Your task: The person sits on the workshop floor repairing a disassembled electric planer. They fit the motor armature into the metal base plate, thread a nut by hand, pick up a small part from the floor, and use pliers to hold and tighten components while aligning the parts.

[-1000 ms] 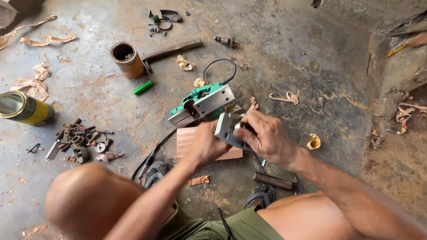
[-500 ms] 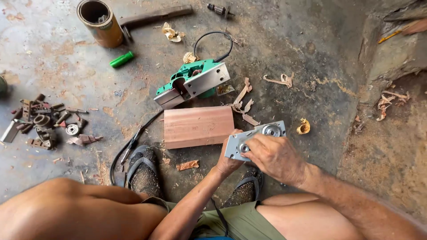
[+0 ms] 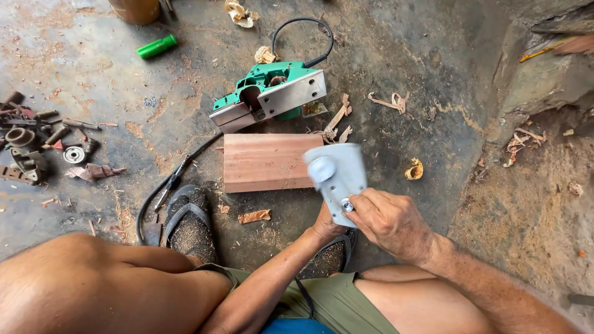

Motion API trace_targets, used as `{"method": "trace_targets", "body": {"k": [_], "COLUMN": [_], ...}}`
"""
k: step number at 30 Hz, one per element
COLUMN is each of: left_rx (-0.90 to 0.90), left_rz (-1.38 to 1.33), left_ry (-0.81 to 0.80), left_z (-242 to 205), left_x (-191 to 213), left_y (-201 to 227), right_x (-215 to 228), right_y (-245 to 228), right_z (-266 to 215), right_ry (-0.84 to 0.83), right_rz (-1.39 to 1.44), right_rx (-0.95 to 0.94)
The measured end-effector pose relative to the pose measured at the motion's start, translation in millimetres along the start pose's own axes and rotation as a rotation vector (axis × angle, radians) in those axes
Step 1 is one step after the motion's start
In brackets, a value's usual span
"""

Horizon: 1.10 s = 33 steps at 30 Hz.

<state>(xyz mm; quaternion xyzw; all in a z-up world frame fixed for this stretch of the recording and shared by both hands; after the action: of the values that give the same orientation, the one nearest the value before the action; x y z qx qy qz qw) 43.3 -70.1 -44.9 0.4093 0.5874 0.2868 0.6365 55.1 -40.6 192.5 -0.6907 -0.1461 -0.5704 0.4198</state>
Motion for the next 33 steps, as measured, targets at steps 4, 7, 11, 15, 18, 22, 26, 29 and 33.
{"method": "trace_targets", "body": {"k": [4,7,11,15,18,22,26,29,33], "left_rx": [-0.121,-0.23,-0.371,-0.499,-0.395,-0.576,-0.316,-0.262,-0.204], "left_rz": [0.15,0.303,0.734,0.952,0.972,1.386,0.739,0.73,0.624], "left_ry": [0.064,0.136,0.163,0.136,0.113,0.186,0.036,-0.012,-0.096], "left_z": [-1,-7,-14,-20,-16,-21,-12,-6,1], "left_x": [5,11,4,-3,-6,-15,-4,-4,-5], "left_y": [-4,-16,-82,-66,-70,-42,-48,-50,-24], "right_x": [0,-16,-12,0,-5,-3,-7,-10,-15], "right_y": [-9,7,18,13,26,22,25,32,43], "right_z": [10,11,13,19,13,16,17,14,11], "right_ry": [-0.005,-0.141,-0.137,0.006,-0.023,-0.02,-0.077,-0.104,-0.209], "right_rz": [-0.005,-0.001,0.107,0.123,0.14,0.099,0.165,0.22,0.364], "right_rx": [0.113,-0.018,-0.143,-0.13,-0.236,-0.131,-0.114,-0.105,-0.067]}}
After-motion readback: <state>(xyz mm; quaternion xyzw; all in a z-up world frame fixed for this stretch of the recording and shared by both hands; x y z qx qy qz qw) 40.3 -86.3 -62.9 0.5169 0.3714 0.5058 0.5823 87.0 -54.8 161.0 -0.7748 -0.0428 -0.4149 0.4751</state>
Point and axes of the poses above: each hand's wrist, its own z-axis towards the middle knuckle, its own x-axis out of the back of the hand, y = z × x, the point moved 8 cm from there along z, towards the middle knuckle, and after that the axes turned 15 degrees about z, right-handed, at the moved point
